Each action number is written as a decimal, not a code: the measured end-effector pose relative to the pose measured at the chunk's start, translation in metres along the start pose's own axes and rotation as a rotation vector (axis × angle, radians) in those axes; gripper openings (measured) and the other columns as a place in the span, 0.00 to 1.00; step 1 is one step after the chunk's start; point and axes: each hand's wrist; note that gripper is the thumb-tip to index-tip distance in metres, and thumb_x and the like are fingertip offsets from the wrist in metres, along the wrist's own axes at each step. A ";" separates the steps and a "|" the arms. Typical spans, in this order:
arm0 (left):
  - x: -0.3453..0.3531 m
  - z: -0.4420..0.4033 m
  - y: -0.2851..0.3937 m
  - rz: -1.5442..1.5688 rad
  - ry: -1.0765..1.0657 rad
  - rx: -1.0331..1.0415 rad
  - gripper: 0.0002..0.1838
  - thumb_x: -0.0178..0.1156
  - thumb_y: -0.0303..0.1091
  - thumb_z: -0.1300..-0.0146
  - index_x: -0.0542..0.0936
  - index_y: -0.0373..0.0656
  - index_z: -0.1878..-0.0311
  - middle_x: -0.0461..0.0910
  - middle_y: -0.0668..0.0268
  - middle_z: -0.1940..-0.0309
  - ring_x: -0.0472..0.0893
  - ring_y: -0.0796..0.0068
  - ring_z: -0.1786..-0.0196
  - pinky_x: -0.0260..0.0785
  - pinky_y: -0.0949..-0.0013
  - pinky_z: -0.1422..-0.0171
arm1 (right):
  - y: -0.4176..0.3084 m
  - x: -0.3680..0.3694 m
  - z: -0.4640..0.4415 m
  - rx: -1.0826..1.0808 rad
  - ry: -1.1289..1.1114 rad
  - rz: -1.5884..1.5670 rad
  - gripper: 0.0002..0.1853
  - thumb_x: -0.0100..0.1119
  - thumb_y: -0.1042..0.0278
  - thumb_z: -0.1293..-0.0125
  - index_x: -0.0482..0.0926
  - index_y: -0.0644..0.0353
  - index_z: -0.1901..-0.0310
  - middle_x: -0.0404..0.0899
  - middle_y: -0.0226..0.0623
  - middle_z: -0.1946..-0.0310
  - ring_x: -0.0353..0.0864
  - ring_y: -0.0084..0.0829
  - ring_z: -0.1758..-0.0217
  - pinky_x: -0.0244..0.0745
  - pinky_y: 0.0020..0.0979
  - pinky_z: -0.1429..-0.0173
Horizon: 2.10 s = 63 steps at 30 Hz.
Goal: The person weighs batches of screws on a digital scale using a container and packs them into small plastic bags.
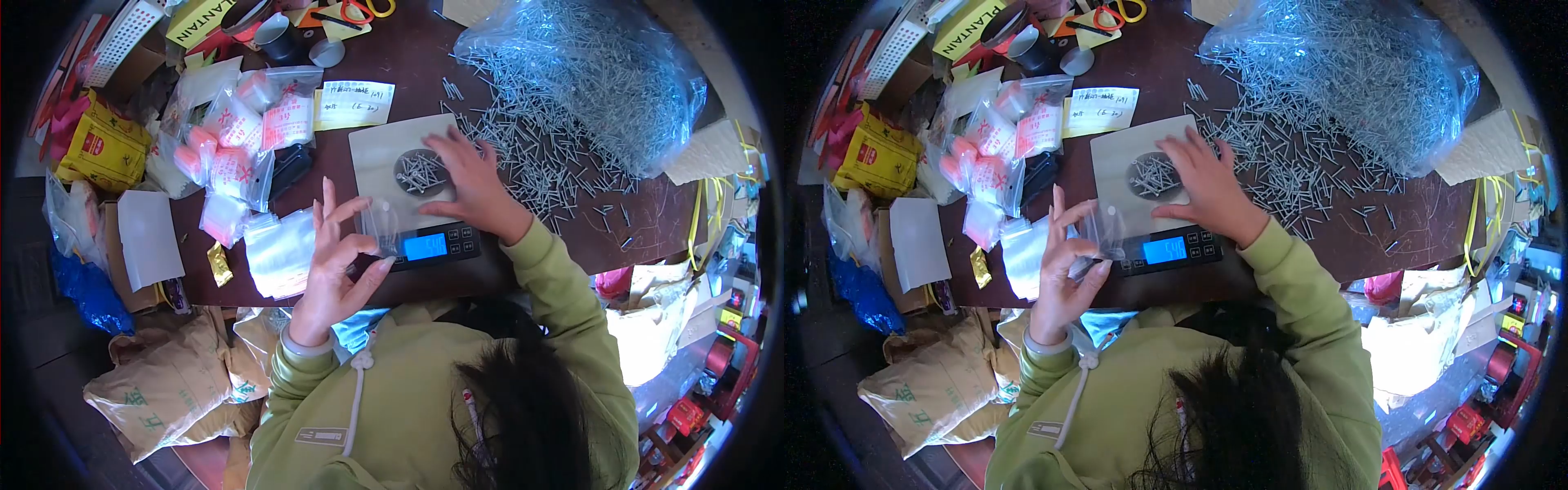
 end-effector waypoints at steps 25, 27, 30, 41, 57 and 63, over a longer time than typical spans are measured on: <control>0.039 -0.009 -0.008 0.011 0.149 0.097 0.11 0.63 0.15 0.46 0.82 0.40 0.61 0.69 0.61 0.60 0.77 0.69 0.66 0.71 0.69 0.65 | -0.069 -0.072 -0.046 -0.344 -0.004 -0.234 0.24 0.61 0.80 0.62 0.74 0.56 0.57 0.71 0.41 0.57 0.72 0.44 0.52 0.68 0.37 0.50; 0.034 -0.009 -0.010 0.013 0.146 0.044 0.09 0.63 0.16 0.45 0.81 0.39 0.62 0.69 0.61 0.61 0.75 0.69 0.63 0.70 0.70 0.62 | -0.048 -0.066 -0.048 -0.293 0.087 -0.316 0.24 0.65 0.76 0.59 0.73 0.57 0.55 0.73 0.42 0.56 0.73 0.44 0.49 0.68 0.36 0.49; 0.031 -0.006 -0.012 0.042 0.201 -0.015 0.06 0.64 0.18 0.43 0.80 0.39 0.64 0.71 0.61 0.60 0.72 0.68 0.59 0.67 0.71 0.57 | -0.007 -0.034 -0.030 0.048 -0.038 -0.675 0.32 0.72 0.68 0.57 0.70 0.55 0.47 0.72 0.43 0.50 0.70 0.46 0.40 0.63 0.41 0.41; 0.023 0.008 -0.020 0.657 0.221 -0.126 0.09 0.62 0.19 0.40 0.77 0.39 0.57 0.68 0.49 0.42 0.76 0.62 0.42 0.73 0.61 0.40 | -0.039 -0.032 -0.025 -0.253 -0.096 -0.402 0.08 0.65 0.63 0.42 0.75 0.51 0.66 0.75 0.24 0.67 0.75 0.29 0.56 0.57 0.37 0.44; 0.013 0.010 0.007 0.438 -0.011 -0.320 0.06 0.63 0.15 0.43 0.79 0.34 0.63 0.81 0.61 0.61 0.81 0.75 0.56 0.73 0.75 0.53 | -0.068 -0.035 -0.010 -0.413 0.021 -0.219 0.11 0.64 0.60 0.46 0.72 0.53 0.74 0.70 0.27 0.75 0.73 0.31 0.63 0.62 0.39 0.45; -0.006 0.006 0.008 0.546 0.093 -0.337 0.05 0.63 0.16 0.43 0.79 0.35 0.65 0.82 0.58 0.60 0.81 0.64 0.51 0.71 0.65 0.44 | -0.063 -0.066 -0.011 -0.376 0.093 -0.266 0.12 0.66 0.58 0.45 0.73 0.53 0.74 0.69 0.27 0.75 0.73 0.31 0.63 0.63 0.40 0.46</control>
Point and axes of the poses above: each hand's wrist, its own z-axis away from the middle knuckle, its own x-axis out of the palm, y = z × x
